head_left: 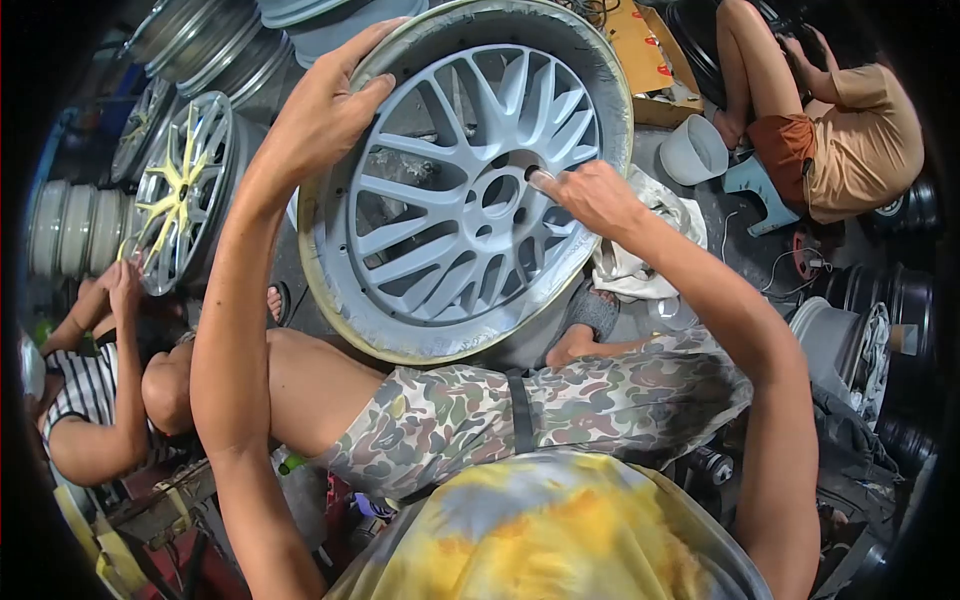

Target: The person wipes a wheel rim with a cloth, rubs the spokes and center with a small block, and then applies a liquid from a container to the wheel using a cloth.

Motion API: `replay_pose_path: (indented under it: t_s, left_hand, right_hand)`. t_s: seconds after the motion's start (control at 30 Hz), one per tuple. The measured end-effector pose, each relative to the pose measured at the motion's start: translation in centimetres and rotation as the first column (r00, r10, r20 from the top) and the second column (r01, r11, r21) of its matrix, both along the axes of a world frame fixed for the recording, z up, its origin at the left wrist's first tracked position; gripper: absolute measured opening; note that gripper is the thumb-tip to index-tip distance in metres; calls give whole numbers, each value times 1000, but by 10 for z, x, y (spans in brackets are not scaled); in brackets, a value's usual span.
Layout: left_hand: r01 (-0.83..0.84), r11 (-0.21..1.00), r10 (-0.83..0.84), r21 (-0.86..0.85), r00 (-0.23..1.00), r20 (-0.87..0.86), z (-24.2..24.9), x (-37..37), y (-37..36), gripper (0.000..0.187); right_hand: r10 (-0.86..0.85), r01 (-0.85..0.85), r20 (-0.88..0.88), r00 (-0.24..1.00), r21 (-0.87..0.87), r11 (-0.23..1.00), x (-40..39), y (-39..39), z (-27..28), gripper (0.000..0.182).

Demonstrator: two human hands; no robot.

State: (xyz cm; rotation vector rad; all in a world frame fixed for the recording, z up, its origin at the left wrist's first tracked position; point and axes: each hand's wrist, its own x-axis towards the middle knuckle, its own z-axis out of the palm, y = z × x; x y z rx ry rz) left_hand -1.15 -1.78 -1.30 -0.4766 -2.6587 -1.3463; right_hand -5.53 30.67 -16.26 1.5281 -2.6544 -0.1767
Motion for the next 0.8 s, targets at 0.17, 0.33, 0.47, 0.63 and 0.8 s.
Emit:
replay_pose_path:
  t_s: [0.17,0.33,0.47,0.63,0.8]
  left_hand:
    - [-5,997,2,-74,999,-40,3,1,-2,50]
    - [-33,993,23,-114,996,-91,4,0,0,50]
    - [-16,999,15,-51,1000,-7,-2,-3,-4,50]
    - [-1,996,-1,-86,999,-32,0,-2,-3,51]
    - [-16,997,13,-77,999,-47,0,-2,-2,51]
  right_hand:
    - [-75,78,266,961,0,997,29,17,10,32]
    - [-140,280,359,923,-374,884,71,-3,-56,42]
    - [-158,319,407,900,-367,874,79,-8,-39,33]
    - [-143,267,343,928,-347,899,66,-12,-39,30]
    - [-146,223,369,918,-178,958,65,-4,-28,37]
